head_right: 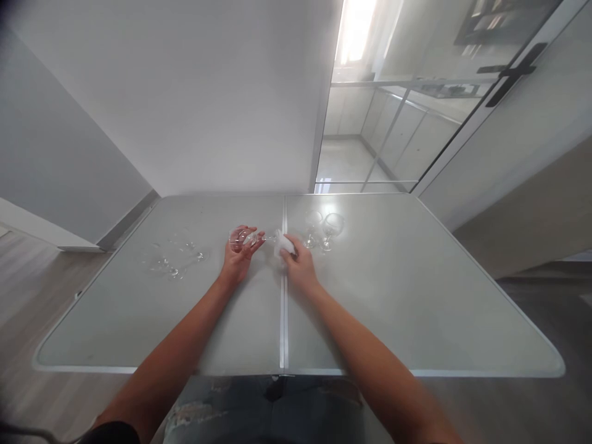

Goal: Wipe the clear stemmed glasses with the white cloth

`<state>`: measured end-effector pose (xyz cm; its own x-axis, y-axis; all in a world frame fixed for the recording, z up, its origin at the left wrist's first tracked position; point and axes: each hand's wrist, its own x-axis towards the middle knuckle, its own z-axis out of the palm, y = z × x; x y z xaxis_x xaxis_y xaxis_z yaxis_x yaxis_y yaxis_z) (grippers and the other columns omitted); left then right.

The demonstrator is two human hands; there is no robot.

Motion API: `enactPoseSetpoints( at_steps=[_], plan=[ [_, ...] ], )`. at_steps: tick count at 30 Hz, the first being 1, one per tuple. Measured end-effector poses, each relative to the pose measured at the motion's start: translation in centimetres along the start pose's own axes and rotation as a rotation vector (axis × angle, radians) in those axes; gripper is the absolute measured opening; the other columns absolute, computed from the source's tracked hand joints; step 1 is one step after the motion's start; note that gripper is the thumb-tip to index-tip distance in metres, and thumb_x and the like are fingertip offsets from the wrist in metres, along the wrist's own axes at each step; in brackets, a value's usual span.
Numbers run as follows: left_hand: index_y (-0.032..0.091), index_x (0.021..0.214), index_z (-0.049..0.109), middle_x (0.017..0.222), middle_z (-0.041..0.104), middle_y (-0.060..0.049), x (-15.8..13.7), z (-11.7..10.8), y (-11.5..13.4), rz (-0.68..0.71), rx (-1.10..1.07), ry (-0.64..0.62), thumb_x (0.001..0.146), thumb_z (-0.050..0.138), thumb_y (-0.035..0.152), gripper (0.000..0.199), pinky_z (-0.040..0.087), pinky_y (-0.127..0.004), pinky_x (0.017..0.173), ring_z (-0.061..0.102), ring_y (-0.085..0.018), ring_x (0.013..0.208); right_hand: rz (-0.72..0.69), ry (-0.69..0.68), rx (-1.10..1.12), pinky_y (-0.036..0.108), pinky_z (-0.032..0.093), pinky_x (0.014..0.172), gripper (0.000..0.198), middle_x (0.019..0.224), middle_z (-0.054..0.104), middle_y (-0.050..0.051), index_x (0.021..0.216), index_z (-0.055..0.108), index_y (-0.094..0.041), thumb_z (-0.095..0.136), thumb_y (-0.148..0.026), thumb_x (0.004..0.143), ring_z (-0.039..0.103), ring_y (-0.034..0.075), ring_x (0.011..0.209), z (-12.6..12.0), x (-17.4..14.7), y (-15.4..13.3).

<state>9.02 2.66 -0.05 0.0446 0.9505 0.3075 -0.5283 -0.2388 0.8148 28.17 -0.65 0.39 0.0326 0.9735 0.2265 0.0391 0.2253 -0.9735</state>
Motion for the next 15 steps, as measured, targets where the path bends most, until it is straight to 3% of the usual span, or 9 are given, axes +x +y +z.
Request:
enactPoseSetpoints(
  at_steps=[3, 6, 9, 15],
  plan=[
    [0.025, 0.120, 0.059, 0.129, 0.064, -0.010, 0.14, -0.32, -0.03, 0.001, -0.006, 0.033, 0.075, 0.087, 0.037, 0.054, 0.054, -0.047, 0.105, 0.068, -0.030, 0.118, -0.005, -0.010, 0.011, 0.037, 0.057, 0.085, 0.044, 0.114, 0.071, 0.009, 0.129, 0.064, -0.021, 0.065, -0.040, 0.089, 0.067, 0.022, 0.096, 0.10, -0.17, -0.07],
    [0.024, 0.122, 0.058, 0.128, 0.064, -0.010, -0.05, -0.34, -0.10, -0.051, -0.015, -0.027, 0.074, 0.087, 0.040, 0.058, 0.055, -0.049, 0.103, 0.068, -0.031, 0.117, -0.038, 0.091, 0.029, 0.037, 0.056, 0.089, 0.045, 0.127, 0.067, 0.009, 0.133, 0.061, -0.023, 0.062, -0.039, 0.091, 0.065, 0.023, 0.106, -0.02, -0.17, -0.24],
    [0.024, 0.124, 0.058, 0.127, 0.064, -0.011, -0.28, -0.19, -0.14, -0.089, -0.019, -0.092, 0.074, 0.087, 0.043, 0.061, 0.054, -0.052, 0.104, 0.069, -0.032, 0.116, -0.021, 0.084, 0.011, 0.038, 0.056, 0.092, 0.045, 0.127, 0.067, 0.009, 0.132, 0.062, -0.022, 0.062, -0.037, 0.090, 0.065, 0.024, 0.107, -0.15, 0.07, 0.11],
    [0.025, 0.122, 0.057, 0.131, 0.063, -0.010, 0.01, -0.26, -0.14, -0.014, -0.015, 0.027, 0.078, 0.085, 0.039, 0.054, 0.054, -0.048, 0.105, 0.067, -0.031, 0.120, 0.031, -0.022, 0.023, 0.038, 0.057, 0.086, 0.043, 0.112, 0.071, 0.009, 0.128, 0.064, -0.020, 0.064, -0.037, 0.088, 0.068, 0.022, 0.093, 0.27, -0.39, 0.08]
  ],
)
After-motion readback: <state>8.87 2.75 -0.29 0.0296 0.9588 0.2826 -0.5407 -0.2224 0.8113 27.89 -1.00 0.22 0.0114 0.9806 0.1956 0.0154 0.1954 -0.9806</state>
